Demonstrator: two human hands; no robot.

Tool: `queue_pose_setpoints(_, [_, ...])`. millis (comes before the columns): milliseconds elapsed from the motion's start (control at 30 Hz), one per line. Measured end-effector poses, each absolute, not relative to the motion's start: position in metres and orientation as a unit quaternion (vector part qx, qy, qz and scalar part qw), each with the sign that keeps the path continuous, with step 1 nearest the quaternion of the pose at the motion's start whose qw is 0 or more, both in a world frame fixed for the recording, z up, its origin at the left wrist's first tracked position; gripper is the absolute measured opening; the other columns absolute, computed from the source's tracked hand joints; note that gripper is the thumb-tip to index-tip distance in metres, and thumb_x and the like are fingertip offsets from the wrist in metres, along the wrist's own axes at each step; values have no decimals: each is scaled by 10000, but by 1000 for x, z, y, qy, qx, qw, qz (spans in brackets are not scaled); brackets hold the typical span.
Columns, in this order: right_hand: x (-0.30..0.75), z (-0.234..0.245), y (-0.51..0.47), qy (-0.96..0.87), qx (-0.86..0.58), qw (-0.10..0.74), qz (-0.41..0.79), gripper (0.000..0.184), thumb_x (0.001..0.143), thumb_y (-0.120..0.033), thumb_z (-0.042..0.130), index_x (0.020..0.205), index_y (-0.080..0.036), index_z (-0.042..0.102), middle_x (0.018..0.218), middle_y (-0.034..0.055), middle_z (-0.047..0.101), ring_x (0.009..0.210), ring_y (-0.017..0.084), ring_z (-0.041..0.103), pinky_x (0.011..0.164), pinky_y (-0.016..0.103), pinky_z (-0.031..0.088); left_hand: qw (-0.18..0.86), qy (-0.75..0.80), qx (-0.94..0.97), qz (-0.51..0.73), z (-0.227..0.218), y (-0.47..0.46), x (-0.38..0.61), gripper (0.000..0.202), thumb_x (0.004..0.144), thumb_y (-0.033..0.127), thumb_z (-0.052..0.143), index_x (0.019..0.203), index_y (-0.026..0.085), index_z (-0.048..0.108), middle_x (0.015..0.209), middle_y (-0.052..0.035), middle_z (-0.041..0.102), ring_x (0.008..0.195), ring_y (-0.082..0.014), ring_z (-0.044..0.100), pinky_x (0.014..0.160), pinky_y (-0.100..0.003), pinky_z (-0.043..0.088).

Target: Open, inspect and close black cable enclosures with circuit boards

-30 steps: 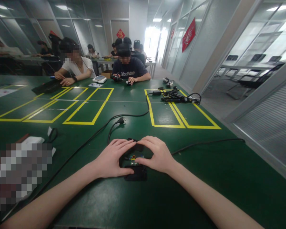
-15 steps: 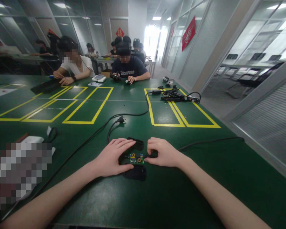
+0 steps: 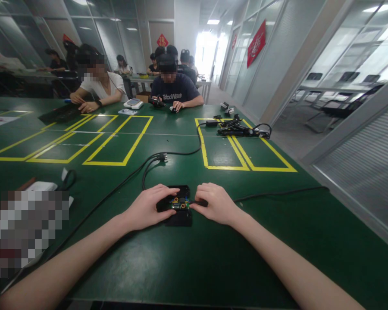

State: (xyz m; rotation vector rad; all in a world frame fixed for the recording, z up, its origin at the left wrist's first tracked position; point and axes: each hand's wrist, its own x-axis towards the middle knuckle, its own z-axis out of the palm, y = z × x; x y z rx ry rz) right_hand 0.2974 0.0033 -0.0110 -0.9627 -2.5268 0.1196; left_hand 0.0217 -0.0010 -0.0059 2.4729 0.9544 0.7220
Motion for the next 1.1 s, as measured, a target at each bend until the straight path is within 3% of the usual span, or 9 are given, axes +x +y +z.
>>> queue_pose_setpoints(200, [297,-10,3,-910,-351,217,38,291,988,-335,663,748,-196,576,756,34,635,695,173,574,665,291,394,219,301,882,291,-1,2,16,449,903,254,713,1342,217,626,1313,-97,691,1220,-243,646,1061,-393,535])
queue_pose_setpoints(367, [297,-9,2,-913,-338,225,25,294,1011,-342,630,762,-192,592,761,33,632,678,164,571,643,282,383,187,334,881,278,4,8,8,157,862,208,710,1015,193,680,965,-39,682,890,-194,669,781,-305,547])
queue_pose_setpoints(500, [294,-8,-1,-910,-341,232,48,317,1043,-360,580,775,-192,602,763,27,625,651,148,566,617,269,381,180,333,895,238,1,11,5,33,869,181,688,886,193,663,872,-15,652,800,-166,633,713,-269,498])
queue_pose_setpoints(633, [291,-7,-3,-907,-336,245,61,350,1074,-388,522,798,-190,604,770,27,624,633,135,561,600,256,385,174,327,898,239,2,12,7,51,903,185,633,865,188,667,862,-30,673,821,-174,639,730,-265,491])
queue_pose_setpoints(867, [292,-1,-7,-918,-285,275,27,310,1091,-358,488,865,-174,592,837,49,631,658,129,565,594,242,377,248,328,876,253,14,3,8,99,861,201,611,776,164,645,674,23,595,575,-96,508,564,-208,378])
queue_pose_setpoints(1100, [289,7,-15,-933,-271,196,136,293,1048,-344,524,796,-195,540,766,13,596,604,110,501,564,241,317,396,291,844,214,10,-5,12,47,706,162,600,687,174,558,568,72,465,517,-73,397,516,-195,315])
